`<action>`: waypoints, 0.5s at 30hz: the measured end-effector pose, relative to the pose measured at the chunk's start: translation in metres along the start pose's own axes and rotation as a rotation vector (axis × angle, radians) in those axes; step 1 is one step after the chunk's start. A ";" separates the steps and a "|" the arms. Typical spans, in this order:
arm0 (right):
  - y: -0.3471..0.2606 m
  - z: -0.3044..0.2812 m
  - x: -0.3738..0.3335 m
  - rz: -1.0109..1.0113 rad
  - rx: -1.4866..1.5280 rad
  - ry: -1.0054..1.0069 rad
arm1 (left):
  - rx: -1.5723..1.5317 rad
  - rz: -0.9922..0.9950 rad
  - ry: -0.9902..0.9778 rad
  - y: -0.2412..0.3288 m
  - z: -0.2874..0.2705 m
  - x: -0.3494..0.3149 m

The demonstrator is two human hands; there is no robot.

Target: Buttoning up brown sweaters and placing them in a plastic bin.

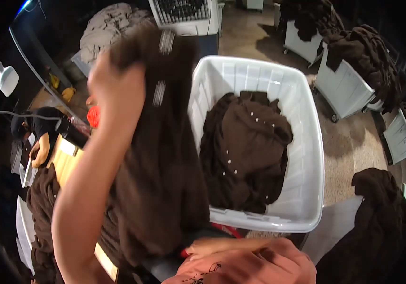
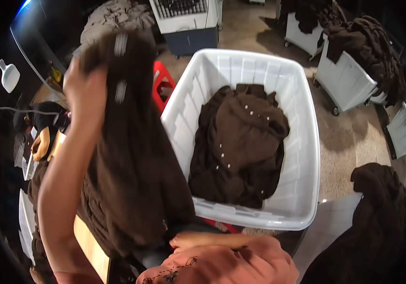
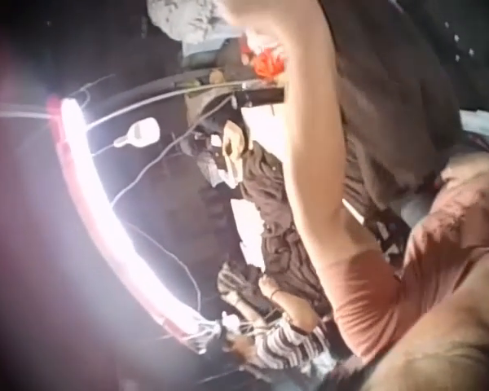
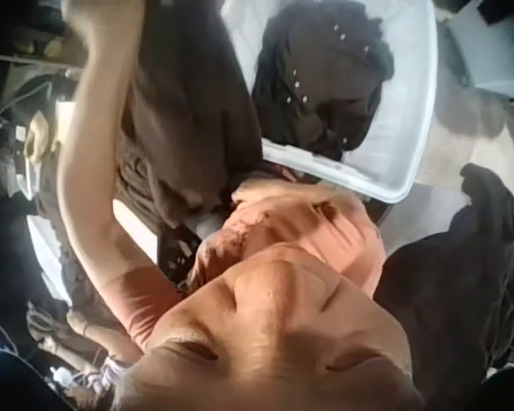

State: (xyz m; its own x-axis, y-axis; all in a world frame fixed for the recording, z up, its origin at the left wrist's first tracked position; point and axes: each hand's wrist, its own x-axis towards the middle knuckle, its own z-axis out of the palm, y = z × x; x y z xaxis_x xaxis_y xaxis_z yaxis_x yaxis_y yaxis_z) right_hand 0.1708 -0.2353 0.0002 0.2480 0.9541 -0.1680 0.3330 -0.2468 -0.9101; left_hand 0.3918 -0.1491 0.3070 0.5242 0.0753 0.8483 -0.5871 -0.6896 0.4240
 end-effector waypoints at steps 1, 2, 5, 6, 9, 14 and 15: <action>0.003 -0.001 -0.004 0.006 0.018 0.003 | 0.117 0.079 0.174 0.010 0.020 0.039; -0.002 -0.011 -0.010 -0.029 0.025 0.013 | 0.045 0.014 0.209 0.023 0.033 0.071; 0.019 -0.019 -0.017 -0.031 0.010 0.058 | 0.091 0.033 0.038 0.059 0.046 0.086; 0.016 -0.026 -0.019 0.008 0.035 0.033 | 0.251 0.119 -0.125 0.061 0.046 0.082; 0.025 -0.027 -0.020 -0.014 0.042 0.041 | 0.391 0.135 -0.235 -0.019 0.068 0.061; 0.027 -0.027 -0.017 -0.103 0.103 0.052 | 0.258 -0.214 -0.968 -0.055 0.023 -0.058; 0.032 -0.023 -0.013 -0.135 0.048 0.039 | 0.246 -0.158 -1.055 -0.065 0.005 -0.087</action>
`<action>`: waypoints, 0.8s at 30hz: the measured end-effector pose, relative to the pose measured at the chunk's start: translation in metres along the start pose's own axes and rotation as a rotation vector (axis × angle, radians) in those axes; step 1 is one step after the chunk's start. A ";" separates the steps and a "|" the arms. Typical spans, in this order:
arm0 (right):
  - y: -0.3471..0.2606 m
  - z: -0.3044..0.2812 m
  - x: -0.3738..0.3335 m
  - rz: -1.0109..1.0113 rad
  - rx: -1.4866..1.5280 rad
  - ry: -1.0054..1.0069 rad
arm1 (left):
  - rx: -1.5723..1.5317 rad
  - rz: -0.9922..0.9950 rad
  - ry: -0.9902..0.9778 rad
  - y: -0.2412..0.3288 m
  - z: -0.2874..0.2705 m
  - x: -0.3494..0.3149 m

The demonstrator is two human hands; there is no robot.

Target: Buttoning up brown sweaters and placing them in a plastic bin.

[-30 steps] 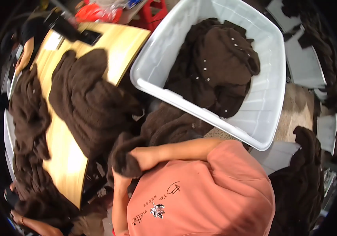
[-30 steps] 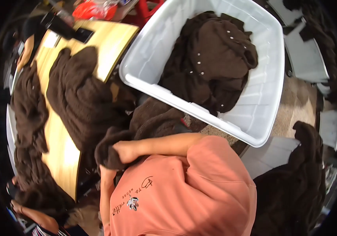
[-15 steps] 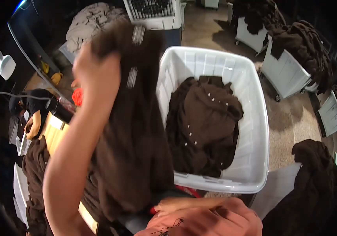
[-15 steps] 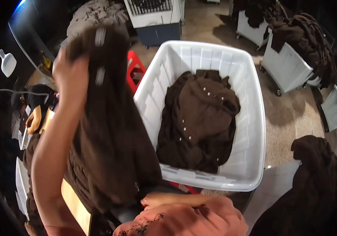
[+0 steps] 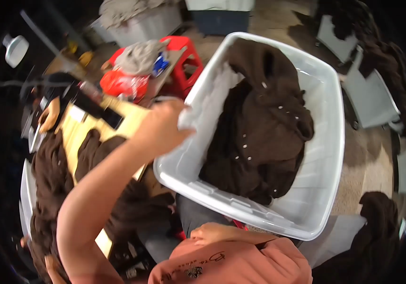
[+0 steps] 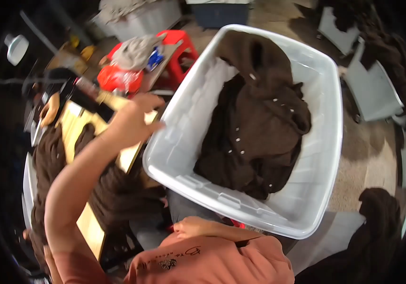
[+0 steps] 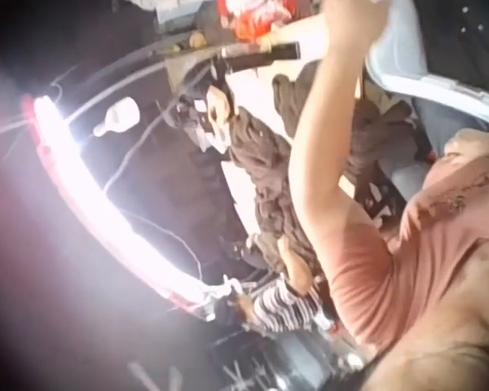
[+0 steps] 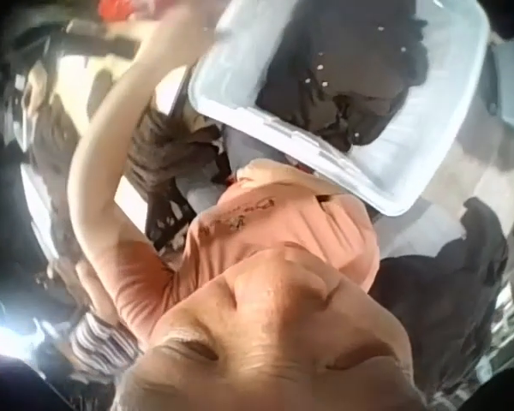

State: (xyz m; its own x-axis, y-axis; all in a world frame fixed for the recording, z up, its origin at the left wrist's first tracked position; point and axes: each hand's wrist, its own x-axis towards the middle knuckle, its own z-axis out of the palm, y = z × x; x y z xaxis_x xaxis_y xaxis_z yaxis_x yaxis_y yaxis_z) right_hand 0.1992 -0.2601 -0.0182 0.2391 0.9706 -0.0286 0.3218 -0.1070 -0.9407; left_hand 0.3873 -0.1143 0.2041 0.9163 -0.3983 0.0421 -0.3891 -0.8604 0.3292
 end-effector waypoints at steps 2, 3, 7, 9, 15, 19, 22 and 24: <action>-0.014 -0.010 -0.007 -0.034 0.048 0.035 | 0.051 -0.013 -0.052 -0.020 0.035 -0.062; -0.008 -0.002 -0.009 0.042 0.058 0.041 | 0.059 -0.109 -0.216 -0.019 0.044 -0.083; -0.014 0.004 -0.004 0.132 0.022 0.011 | 0.058 -0.339 -0.097 -0.065 0.089 -0.191; -0.014 0.009 0.003 0.116 -0.020 -0.029 | 0.362 -0.461 0.249 -0.096 0.092 -0.230; -0.024 0.029 0.037 0.084 -0.168 -0.109 | 0.182 -1.299 0.402 -0.167 0.092 -0.312; -0.034 0.041 0.060 0.081 -0.149 -0.027 | 0.054 -0.991 0.823 -0.170 0.117 -0.329; -0.046 0.041 0.080 0.220 0.028 0.202 | -0.123 -0.787 0.965 -0.131 0.117 -0.331; -0.042 0.038 0.103 -0.072 -0.229 0.290 | -0.405 -0.871 1.035 -0.107 0.121 -0.327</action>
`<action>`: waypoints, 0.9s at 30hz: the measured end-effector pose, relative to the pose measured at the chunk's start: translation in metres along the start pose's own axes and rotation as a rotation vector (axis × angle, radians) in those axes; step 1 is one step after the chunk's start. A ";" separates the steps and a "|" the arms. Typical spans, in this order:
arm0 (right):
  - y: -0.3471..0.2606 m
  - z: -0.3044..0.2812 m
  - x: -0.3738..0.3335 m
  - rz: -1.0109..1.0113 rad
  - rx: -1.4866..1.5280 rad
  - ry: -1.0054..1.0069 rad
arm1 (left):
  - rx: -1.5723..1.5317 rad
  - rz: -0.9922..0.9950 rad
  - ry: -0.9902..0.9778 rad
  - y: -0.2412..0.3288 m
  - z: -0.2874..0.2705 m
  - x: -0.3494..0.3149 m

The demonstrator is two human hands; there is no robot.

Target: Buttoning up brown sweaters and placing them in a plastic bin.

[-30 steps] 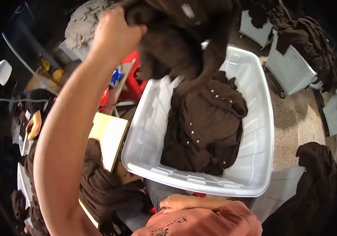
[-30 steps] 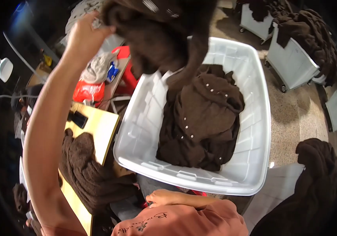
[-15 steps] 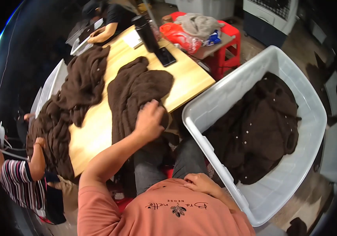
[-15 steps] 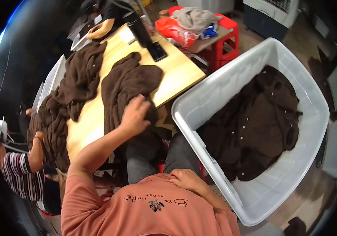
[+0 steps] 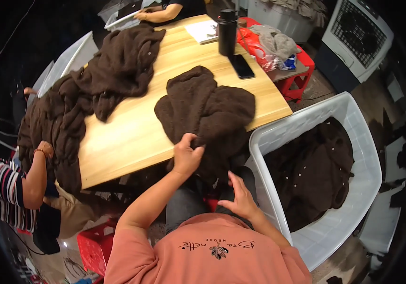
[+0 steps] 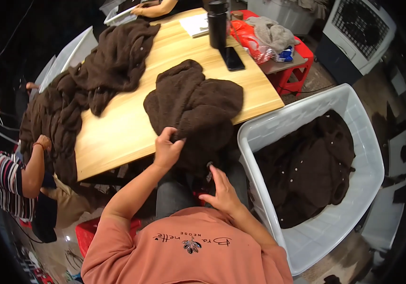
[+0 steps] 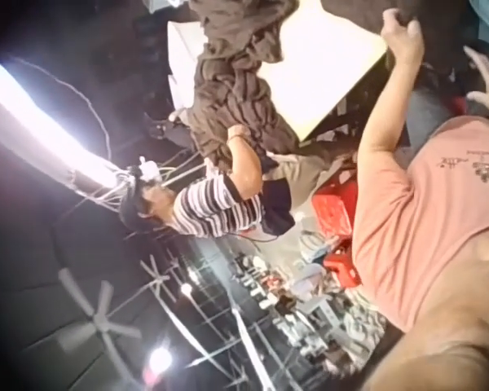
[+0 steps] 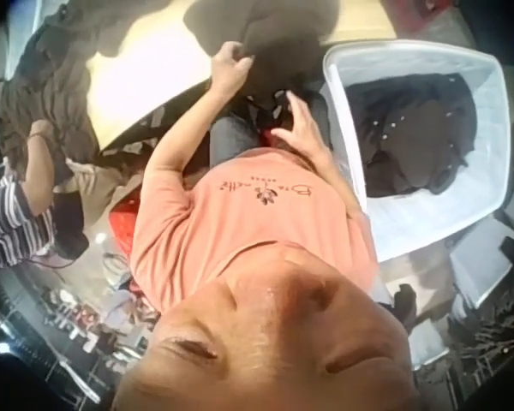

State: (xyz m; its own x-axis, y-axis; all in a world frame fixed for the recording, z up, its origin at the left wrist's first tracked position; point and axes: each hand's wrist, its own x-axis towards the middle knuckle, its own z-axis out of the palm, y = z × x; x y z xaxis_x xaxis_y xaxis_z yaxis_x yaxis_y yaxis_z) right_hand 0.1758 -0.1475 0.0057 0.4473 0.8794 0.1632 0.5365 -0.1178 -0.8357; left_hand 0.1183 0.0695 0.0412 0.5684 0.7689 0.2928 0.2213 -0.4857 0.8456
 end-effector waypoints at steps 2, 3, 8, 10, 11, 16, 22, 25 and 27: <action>-0.016 0.007 0.026 -0.086 -0.011 -0.015 | -0.142 -0.013 0.060 0.004 0.014 -0.014; -0.002 0.026 0.034 -0.151 -0.036 0.032 | -0.217 -0.048 0.029 0.019 0.021 -0.022; -0.007 0.046 0.068 0.194 0.953 0.591 | -0.614 -0.071 -0.322 0.059 0.001 -0.044; -0.035 0.008 0.067 0.286 0.934 0.543 | -0.210 0.409 -0.101 0.061 -0.032 -0.030; -0.049 -0.009 0.063 0.298 1.021 0.498 | -0.112 0.488 -0.009 0.045 -0.043 -0.023; -0.059 -0.057 0.035 0.401 1.367 0.206 | 0.190 0.414 0.100 -0.010 -0.050 -0.033; -0.069 -0.051 0.005 0.025 1.572 0.087 | -0.247 0.251 -0.143 -0.030 -0.026 -0.032; -0.068 -0.082 0.002 -0.031 1.575 0.125 | -0.519 0.032 0.241 -0.011 -0.069 -0.012; -0.066 -0.098 -0.010 0.163 1.677 0.252 | -0.403 0.091 0.437 0.015 -0.134 -0.001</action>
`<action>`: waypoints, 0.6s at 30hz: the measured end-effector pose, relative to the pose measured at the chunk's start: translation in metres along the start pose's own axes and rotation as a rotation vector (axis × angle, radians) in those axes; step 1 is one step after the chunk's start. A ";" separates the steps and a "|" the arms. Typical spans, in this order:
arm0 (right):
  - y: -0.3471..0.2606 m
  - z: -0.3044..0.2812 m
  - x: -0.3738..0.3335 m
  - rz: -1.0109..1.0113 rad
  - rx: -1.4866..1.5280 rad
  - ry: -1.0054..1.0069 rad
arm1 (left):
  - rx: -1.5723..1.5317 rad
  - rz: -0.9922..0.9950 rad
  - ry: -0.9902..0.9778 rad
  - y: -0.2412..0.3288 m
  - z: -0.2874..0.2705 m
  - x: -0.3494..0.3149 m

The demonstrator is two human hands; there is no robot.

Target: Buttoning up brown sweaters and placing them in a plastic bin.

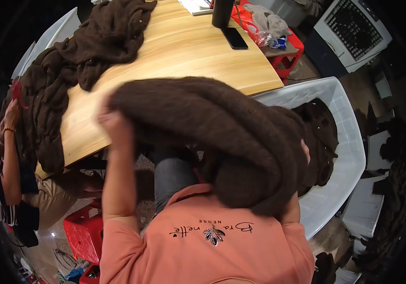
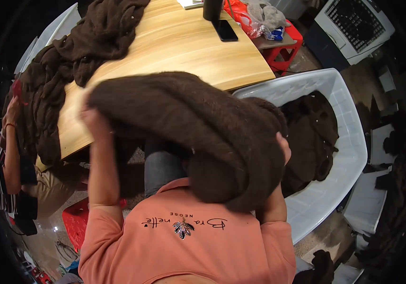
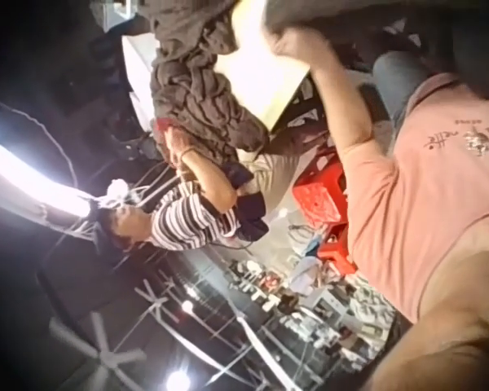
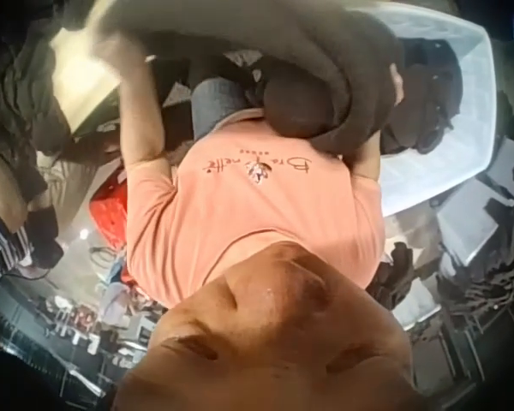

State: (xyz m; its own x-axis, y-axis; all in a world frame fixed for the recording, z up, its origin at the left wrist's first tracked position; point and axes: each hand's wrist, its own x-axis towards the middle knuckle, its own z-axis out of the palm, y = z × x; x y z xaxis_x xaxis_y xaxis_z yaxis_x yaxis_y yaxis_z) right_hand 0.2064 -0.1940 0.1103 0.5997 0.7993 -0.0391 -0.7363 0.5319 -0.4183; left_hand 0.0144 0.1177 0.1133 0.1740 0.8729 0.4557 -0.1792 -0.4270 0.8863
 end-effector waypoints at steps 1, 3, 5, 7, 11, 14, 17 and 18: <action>-0.007 -0.001 -0.006 0.022 0.104 0.205 | -0.359 0.054 -0.012 0.007 -0.020 0.017; -0.007 -0.010 -0.007 0.036 0.023 0.049 | 0.298 0.342 0.009 0.068 -0.058 0.020; -0.003 -0.001 -0.021 -0.147 -0.086 0.193 | 0.269 0.276 0.008 0.076 -0.062 0.000; 0.000 0.039 -0.031 -0.283 -0.149 0.127 | 0.220 0.153 0.010 0.089 -0.079 -0.013; -0.019 0.042 -0.026 -0.454 -0.283 0.308 | 0.077 -0.117 0.001 0.084 -0.126 -0.014; -0.051 -0.051 0.013 -0.282 -0.991 0.254 | -0.038 -0.323 -0.005 0.074 -0.158 0.013; -0.009 -0.094 0.018 -0.203 -1.732 0.281 | -0.516 -0.709 0.066 0.074 -0.117 0.006; 0.009 -0.094 0.013 -0.184 -2.174 0.383 | -0.587 -0.741 0.029 0.074 -0.110 0.003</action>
State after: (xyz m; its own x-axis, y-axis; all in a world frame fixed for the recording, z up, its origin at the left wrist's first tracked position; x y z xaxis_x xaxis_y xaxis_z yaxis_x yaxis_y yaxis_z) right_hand 0.2371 -0.2054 0.0212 0.8155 0.5705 0.0973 0.5372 -0.6836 -0.4940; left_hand -0.1045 0.1142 0.1716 0.4167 0.8829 -0.2163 -0.4926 0.4193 0.7626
